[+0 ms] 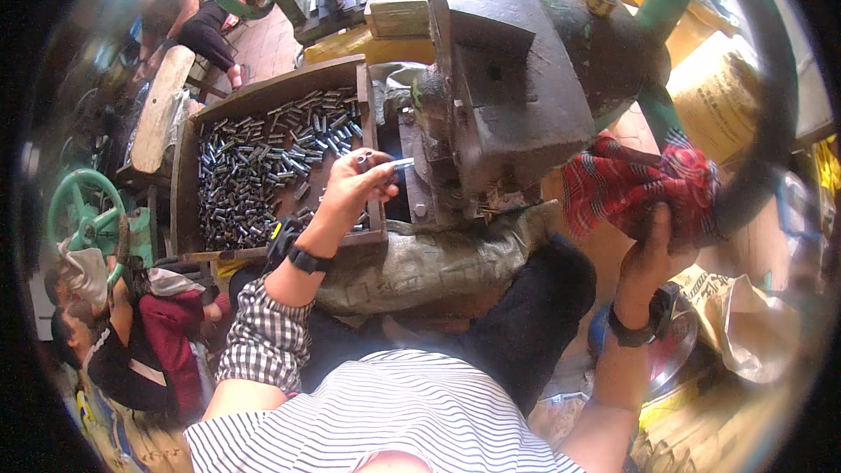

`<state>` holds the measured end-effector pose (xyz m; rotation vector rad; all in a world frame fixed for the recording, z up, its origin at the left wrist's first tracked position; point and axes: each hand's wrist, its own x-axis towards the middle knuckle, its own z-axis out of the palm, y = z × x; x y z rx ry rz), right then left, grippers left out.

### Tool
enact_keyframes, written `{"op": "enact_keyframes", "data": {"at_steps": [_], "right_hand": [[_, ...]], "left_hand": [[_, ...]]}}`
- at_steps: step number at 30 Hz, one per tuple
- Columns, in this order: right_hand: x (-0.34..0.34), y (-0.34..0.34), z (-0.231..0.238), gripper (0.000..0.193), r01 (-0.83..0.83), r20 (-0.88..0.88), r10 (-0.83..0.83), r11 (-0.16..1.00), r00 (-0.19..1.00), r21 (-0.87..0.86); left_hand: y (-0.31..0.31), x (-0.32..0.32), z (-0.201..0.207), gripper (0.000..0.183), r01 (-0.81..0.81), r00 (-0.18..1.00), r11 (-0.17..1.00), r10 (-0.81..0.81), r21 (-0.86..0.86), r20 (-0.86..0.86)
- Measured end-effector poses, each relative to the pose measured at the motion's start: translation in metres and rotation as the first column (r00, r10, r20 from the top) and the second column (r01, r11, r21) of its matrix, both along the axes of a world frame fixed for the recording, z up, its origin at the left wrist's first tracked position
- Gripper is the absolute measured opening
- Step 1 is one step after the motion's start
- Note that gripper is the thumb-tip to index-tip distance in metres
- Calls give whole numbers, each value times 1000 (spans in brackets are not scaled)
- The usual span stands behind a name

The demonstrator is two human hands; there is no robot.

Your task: Inserting small metal cylindrical parts into a mechanical press or fixture for processing.

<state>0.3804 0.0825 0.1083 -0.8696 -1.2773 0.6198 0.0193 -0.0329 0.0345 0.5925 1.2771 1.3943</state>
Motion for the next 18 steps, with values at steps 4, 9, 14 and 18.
{"op": "enact_keyframes", "data": {"at_steps": [4,9,14,18], "right_hand": [[-2,5,10,42,37,-24,-36,999,999,34],[11,6,55,40,98,245,-106,994,964,47],[-14,18,136,44,-52,543,55,998,838,-21],[-35,30,181,49,-121,568,170,985,805,-124]], "left_hand": [[25,-5,-23,21,-98,992,995,97,-2,-81],[42,-7,-33,21,-90,993,996,91,17,-70],[51,-5,-34,18,-24,999,998,21,-60,-46],[46,-7,-33,18,16,999,999,-14,-37,45]]}}
